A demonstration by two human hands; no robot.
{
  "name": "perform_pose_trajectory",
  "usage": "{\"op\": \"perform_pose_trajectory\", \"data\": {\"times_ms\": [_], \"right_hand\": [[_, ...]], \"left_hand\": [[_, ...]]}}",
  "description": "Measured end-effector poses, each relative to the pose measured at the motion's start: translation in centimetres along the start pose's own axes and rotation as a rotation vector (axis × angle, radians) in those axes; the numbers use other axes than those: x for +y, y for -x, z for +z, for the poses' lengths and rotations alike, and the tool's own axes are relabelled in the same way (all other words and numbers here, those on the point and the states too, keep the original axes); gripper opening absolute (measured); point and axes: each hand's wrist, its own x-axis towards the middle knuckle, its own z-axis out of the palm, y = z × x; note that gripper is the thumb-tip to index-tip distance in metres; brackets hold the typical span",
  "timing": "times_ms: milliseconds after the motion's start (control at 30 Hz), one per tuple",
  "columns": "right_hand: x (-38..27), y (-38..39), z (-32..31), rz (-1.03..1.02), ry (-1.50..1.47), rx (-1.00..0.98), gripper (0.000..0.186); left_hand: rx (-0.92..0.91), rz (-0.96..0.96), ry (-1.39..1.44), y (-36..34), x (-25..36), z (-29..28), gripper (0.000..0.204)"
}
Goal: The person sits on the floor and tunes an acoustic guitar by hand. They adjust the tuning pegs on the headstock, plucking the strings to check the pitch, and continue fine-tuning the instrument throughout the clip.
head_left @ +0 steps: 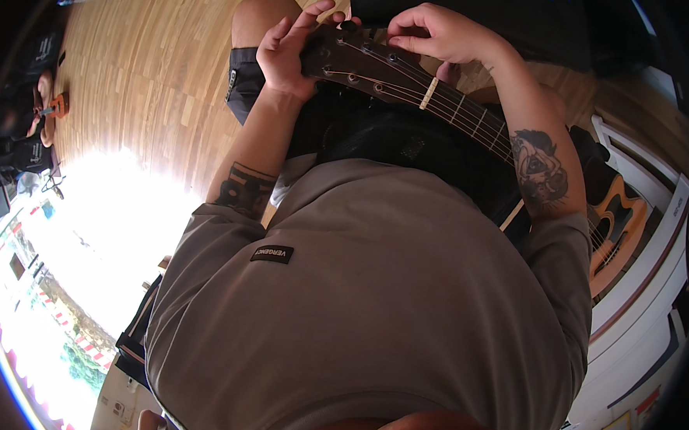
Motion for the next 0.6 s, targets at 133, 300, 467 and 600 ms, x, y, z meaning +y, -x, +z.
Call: {"op": "perform_pose_trajectory", "data": {"times_ms": [133,300,467,600], "right_hand": [[2.4,-0.1,-0.4,-0.221,-0.073,0.033,0.023],[-0.3,-0.1,-2.1,-0.207,-0.239,0.076,0.020],[0.2,-0.2,-0.2,0.299,-0.069,-0.079,0.057],[-2.4,0.1,-0.2,0.264,0.013,-0.036,0.048]], "left_hand": [[-0.020,-0.009,0.096,0.0,0.0,0.5,0.062],[0.000,0.007,0.079,0.1,0.1,0.5,0.062],[-0.043,-0.003,0.095,-0.1,0.0,0.2,0.062],[-0.002,0.010,0.015,0.0,0.0,0.0,0.067]]}}
